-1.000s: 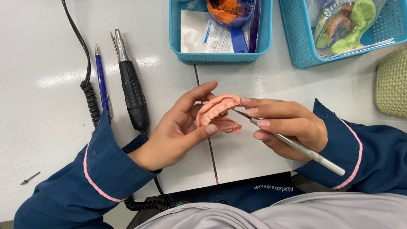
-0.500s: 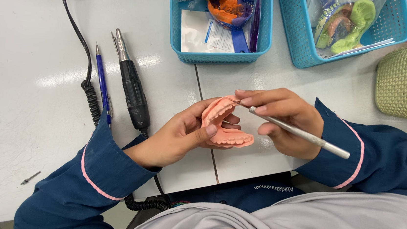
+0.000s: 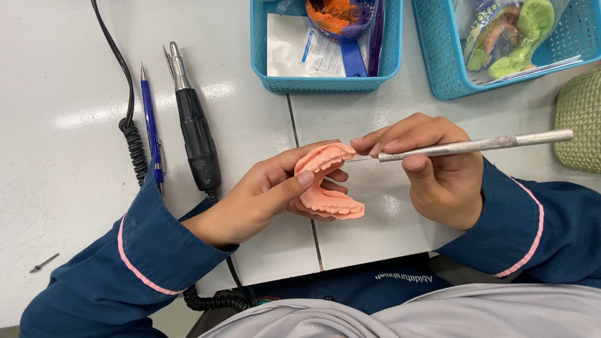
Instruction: The person holds a pink dental mold and uses a metal carving tool to shape and smooth its surface. They rotate the mold to access different areas and continue refining the contours throughout the clip.
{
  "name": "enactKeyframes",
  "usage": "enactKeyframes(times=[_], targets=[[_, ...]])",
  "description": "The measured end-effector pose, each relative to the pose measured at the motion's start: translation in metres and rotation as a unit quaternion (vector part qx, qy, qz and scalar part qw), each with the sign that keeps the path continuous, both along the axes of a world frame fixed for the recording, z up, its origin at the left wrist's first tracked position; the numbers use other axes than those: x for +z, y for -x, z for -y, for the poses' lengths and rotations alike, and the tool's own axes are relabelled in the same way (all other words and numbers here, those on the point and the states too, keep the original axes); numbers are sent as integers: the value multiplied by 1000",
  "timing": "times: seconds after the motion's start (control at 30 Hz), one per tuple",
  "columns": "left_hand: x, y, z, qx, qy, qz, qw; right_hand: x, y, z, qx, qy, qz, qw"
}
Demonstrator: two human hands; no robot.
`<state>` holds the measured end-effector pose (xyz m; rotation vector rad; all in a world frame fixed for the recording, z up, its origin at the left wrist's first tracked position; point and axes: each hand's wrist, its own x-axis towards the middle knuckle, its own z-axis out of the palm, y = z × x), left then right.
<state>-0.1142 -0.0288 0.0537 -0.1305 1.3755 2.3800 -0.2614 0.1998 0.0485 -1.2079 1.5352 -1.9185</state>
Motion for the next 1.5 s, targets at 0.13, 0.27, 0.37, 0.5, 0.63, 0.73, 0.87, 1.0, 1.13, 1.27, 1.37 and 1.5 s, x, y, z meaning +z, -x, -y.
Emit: enactKeyframes(times=[0.13, 0.27, 0.37, 0.5, 0.63, 0.73, 0.87, 1.0, 1.13, 1.27, 1.37, 1.5], targets=[[-2, 1, -2, 3, 14, -14, 1000, -2, 0, 1, 2, 0, -2, 1000], [-3, -2, -4, 11, 3, -5, 1000, -4, -3, 0, 1, -7, -11, 1000], [-4, -4, -5, 13, 19, -24, 999, -3, -4, -1, 1, -19, -21, 1000], [-7, -3, -5, 17, 27, -27, 999, -3, -4, 0, 2, -21, -18, 1000], [-9, -3, -6, 26, 37, -36, 998, -3, -2, 1, 7, -29, -18, 999], [-7, -6, -6, 28, 31, -21, 999, -1, -4, 1, 15, -29, -11, 999], [-4, -7, -6, 25, 26, -8, 999, 3, -7, 0, 23, -32, 18, 999], [-3, -8, -6, 30, 34, -10, 999, 7, -7, -1, 19, -37, -7, 999], [-4, -10, -7, 35, 43, -19, 998, 8, -6, -3, 20, -43, -8, 999], [-5, -11, -7, 40, 59, -15, 997, 6, -7, -4, 21, -50, 3, 998], [-4, -11, -6, 43, 66, -68, 995, 5, -7, -5, 21, -54, -1, 998], [-2, -11, -3, 44, 56, -42, 997, 4, -8, -6, 10, -57, -3, 998]])
